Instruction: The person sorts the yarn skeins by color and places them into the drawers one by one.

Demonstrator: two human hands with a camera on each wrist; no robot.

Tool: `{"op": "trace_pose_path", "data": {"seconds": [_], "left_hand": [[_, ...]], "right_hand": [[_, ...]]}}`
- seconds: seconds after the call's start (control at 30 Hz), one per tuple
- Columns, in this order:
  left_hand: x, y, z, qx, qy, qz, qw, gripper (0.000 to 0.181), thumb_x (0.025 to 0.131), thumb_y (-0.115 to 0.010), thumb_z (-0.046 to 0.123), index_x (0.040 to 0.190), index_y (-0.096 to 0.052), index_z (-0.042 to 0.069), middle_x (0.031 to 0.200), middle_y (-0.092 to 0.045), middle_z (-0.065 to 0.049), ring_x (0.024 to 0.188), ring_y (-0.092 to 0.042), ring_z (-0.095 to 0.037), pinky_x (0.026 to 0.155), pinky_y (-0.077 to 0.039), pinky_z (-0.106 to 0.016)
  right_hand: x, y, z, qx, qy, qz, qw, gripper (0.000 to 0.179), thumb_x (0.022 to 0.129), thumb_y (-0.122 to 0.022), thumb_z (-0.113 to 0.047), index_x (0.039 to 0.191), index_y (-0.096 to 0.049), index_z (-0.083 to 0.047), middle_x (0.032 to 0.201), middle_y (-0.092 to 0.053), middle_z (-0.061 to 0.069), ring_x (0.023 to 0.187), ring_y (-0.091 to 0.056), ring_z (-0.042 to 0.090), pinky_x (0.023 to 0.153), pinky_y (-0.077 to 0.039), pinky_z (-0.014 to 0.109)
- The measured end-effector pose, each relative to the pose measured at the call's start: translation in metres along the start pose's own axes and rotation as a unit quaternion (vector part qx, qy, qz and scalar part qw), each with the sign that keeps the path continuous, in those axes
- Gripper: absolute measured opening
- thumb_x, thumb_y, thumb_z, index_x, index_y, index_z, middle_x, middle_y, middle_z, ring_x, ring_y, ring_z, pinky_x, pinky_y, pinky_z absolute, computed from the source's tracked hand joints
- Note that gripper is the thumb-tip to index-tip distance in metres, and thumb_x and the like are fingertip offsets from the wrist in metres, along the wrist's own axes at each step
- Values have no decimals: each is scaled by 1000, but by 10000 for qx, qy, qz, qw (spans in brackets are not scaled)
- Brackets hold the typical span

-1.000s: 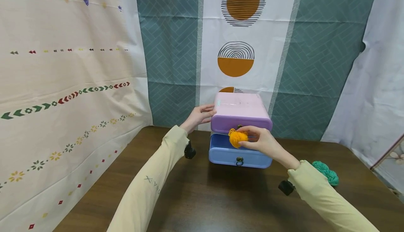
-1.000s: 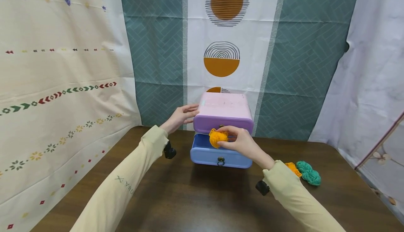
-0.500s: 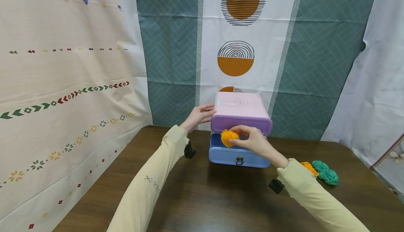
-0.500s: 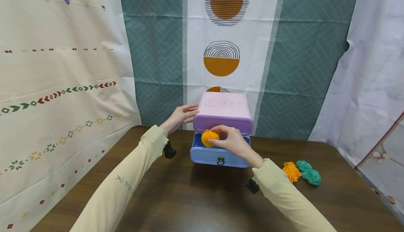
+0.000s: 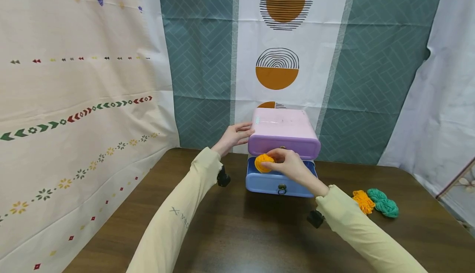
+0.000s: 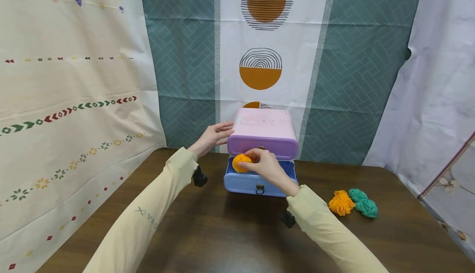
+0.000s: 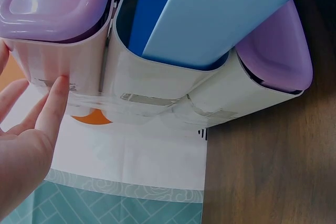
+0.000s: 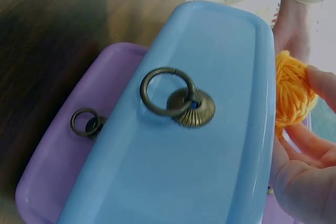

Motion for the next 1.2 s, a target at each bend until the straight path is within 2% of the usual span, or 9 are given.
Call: {"op": "trace_pose_path", "data": {"seconds": [0.13,0.4,0.63,0.83,0.93,1.07,1.2], "left_hand": [[-9,-3,9,28,-2,-69,10000,52,89,-59,16,135,-39,0,130,-42,-20,108,-51,-28,88,-44,-37],[-11,-4,11,-113,-55,-68,9999,51,89,-59,14,134,-39,-2,129,-42,-21,109,-51,-27,90,-41,-40],[-7,-1,8,-129,-133,-8,9998,52,88,-61,14,133,-42,-1,127,-45,-20,106,-53,-25,84,-46,-34],[-8,-3,8,-72,-94,-117,9999,53,89,-59,15,135,-39,-1,130,-42,-21,110,-50,-27,88,-44,-37],[-3,-2,3,-5,-76,-73,9999,53,88,-61,18,135,-41,2,129,-43,-18,110,-50,-27,87,-45,-36],[7,3,-8,94,-188,136,9997,53,85,-66,25,131,-47,6,124,-49,-13,104,-54,-21,81,-48,-31],[4,2,-5,142,-112,68,9998,54,86,-64,24,133,-44,6,127,-46,-15,107,-52,-23,82,-47,-31]], "right_hand": [[1,-4,1,-54,-236,-112,9996,37,82,-69,-26,107,-62,1,96,-63,8,81,-59,21,73,-51,31],[2,-7,1,-24,-578,-305,9979,37,83,-67,-29,104,-63,1,92,-64,6,80,-61,20,70,-52,32],[2,-5,-1,26,-442,-162,9989,28,83,-68,-25,97,-65,-1,88,-65,6,77,-62,20,67,-52,32],[0,-1,-1,317,-409,-133,9986,29,83,-68,-23,98,-64,1,88,-65,9,76,-62,28,68,-53,35],[-1,3,-3,445,-387,-122,9982,28,83,-68,-21,99,-63,2,90,-65,10,80,-63,30,70,-53,36],[-6,8,-17,575,-257,-248,9977,27,84,-67,-15,99,-61,6,91,-64,13,82,-62,34,71,-52,38],[-10,11,-23,629,-127,-437,9970,27,83,-67,-13,100,-60,7,91,-64,14,81,-62,35,69,-53,37]]}}
Point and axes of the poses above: each hand's wrist, its own x-axis towards the middle knuckle, its own y-axis out of the back of the hand, z = x × y, the point moved 6 cm from there along x, towards the middle knuckle
